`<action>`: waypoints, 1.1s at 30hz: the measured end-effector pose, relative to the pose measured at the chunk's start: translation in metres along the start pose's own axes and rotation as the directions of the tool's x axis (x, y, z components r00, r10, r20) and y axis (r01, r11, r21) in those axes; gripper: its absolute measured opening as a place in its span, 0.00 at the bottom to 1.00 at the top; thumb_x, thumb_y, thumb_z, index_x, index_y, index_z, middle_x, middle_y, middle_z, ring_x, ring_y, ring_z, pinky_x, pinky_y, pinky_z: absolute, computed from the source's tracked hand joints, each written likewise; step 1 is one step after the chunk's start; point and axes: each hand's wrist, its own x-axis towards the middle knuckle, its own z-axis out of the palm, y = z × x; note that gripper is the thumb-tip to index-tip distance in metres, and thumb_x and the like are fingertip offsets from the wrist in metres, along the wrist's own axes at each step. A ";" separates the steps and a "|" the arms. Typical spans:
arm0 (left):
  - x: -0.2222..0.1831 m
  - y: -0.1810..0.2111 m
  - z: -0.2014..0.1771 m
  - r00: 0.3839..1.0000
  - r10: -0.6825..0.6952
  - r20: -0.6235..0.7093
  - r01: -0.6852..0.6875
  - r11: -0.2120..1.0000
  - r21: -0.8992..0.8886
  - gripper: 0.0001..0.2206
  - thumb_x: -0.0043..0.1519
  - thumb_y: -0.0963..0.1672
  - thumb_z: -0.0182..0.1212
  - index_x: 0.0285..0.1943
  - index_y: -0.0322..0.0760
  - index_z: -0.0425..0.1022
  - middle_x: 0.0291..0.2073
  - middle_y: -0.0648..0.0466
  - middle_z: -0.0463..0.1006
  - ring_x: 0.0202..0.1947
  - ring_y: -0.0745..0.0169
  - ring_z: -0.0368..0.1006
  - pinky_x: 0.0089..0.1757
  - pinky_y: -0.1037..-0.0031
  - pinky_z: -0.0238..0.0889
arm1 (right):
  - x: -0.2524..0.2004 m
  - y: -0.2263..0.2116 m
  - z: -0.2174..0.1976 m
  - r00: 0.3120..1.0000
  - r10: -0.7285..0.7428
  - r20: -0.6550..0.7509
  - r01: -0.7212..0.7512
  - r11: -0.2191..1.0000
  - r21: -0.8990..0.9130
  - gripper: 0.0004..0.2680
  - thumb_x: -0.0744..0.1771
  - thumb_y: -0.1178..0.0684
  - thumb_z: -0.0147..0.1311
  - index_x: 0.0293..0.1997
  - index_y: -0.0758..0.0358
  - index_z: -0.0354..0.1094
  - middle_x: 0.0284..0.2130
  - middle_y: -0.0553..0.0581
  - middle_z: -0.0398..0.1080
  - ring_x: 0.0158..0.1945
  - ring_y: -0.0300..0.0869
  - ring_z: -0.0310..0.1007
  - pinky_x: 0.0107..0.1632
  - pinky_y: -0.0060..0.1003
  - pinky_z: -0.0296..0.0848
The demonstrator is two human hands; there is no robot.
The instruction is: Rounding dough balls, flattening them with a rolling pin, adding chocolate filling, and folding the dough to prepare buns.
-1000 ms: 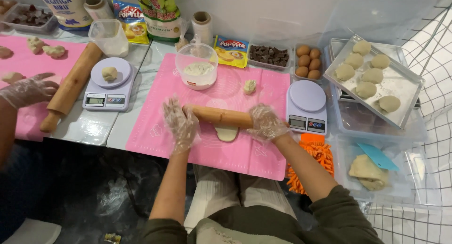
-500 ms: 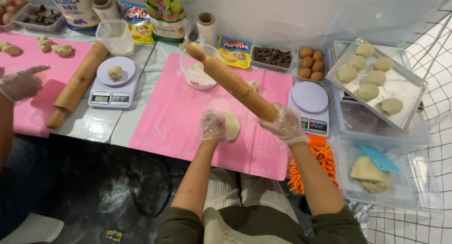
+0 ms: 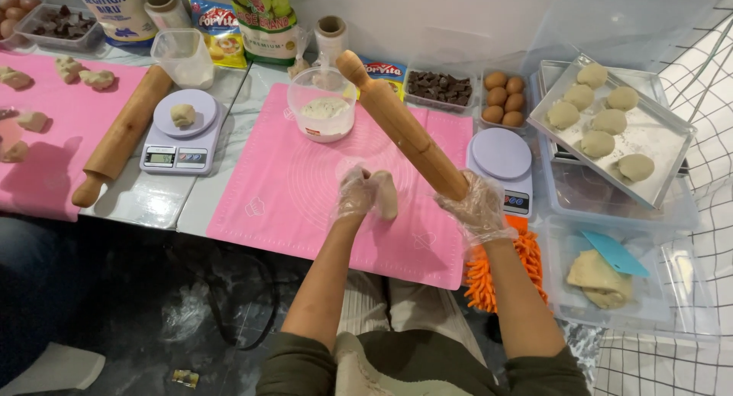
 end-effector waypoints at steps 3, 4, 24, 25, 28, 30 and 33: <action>-0.016 0.005 -0.019 0.996 0.011 -0.087 -0.034 0.963 -0.269 0.11 0.46 0.49 0.57 0.32 0.44 0.67 0.30 0.51 0.71 0.35 0.51 0.71 0.34 0.65 0.67 | 0.001 -0.006 0.001 0.996 0.087 0.008 -0.086 0.991 -0.102 0.20 0.49 0.37 0.60 0.38 0.41 0.63 0.28 0.47 0.69 0.35 0.43 0.70 0.36 0.35 0.68; 0.001 -0.017 -0.005 0.992 0.017 -0.122 -0.052 0.957 -0.285 0.09 0.47 0.48 0.57 0.32 0.44 0.66 0.29 0.50 0.71 0.34 0.49 0.71 0.34 0.65 0.66 | 0.003 -0.009 0.001 0.999 0.048 0.020 -0.046 0.993 -0.113 0.19 0.49 0.38 0.60 0.38 0.43 0.63 0.28 0.48 0.69 0.35 0.44 0.69 0.36 0.35 0.67; -0.062 -0.018 -0.148 0.436 0.718 -0.543 -0.393 0.695 0.603 0.08 0.53 0.48 0.50 0.25 0.44 0.66 0.24 0.54 0.70 0.34 0.56 0.69 0.48 0.56 0.51 | 0.034 0.005 0.092 0.784 -0.555 0.279 0.606 0.587 -0.536 0.24 0.50 0.28 0.50 0.39 0.52 0.59 0.27 0.53 0.62 0.35 0.43 0.62 0.43 0.38 0.60; -0.062 -0.025 -0.146 0.449 0.771 -0.452 -0.513 0.637 0.575 0.10 0.51 0.49 0.52 0.32 0.42 0.67 0.29 0.52 0.70 0.39 0.55 0.67 0.52 0.55 0.44 | 0.034 0.006 0.092 0.766 -0.576 0.284 0.626 0.570 -0.531 0.23 0.52 0.29 0.49 0.39 0.55 0.60 0.28 0.55 0.63 0.37 0.46 0.63 0.46 0.40 0.60; -0.059 -0.033 -0.137 0.485 0.770 -0.415 -0.645 0.635 0.425 0.16 0.50 0.48 0.56 0.41 0.35 0.66 0.36 0.45 0.69 0.45 0.48 0.62 0.56 0.55 0.36 | 0.027 -0.012 0.078 0.746 -0.622 0.239 0.638 0.562 -0.527 0.22 0.55 0.27 0.41 0.37 0.55 0.59 0.26 0.54 0.62 0.35 0.44 0.63 0.44 0.38 0.60; -0.069 -0.022 -0.139 0.531 0.710 -0.463 -0.653 0.691 0.310 0.17 0.51 0.46 0.60 0.44 0.30 0.64 0.38 0.39 0.68 0.47 0.43 0.60 0.56 0.55 0.34 | 0.024 -0.021 0.072 0.741 -0.643 0.194 0.632 0.571 -0.523 0.23 0.56 0.24 0.35 0.35 0.51 0.58 0.23 0.50 0.59 0.31 0.41 0.61 0.40 0.35 0.61; -0.079 0.005 -0.150 0.495 0.659 -0.566 -0.649 0.714 0.264 0.08 0.50 0.42 0.60 0.27 0.30 0.67 0.28 0.39 0.70 0.38 0.40 0.65 0.49 0.56 0.48 | 0.035 -0.017 0.078 0.732 -0.674 0.104 0.633 0.614 -0.472 0.17 0.61 0.30 0.34 0.28 0.52 0.59 0.18 0.50 0.59 0.26 0.42 0.61 0.33 0.36 0.61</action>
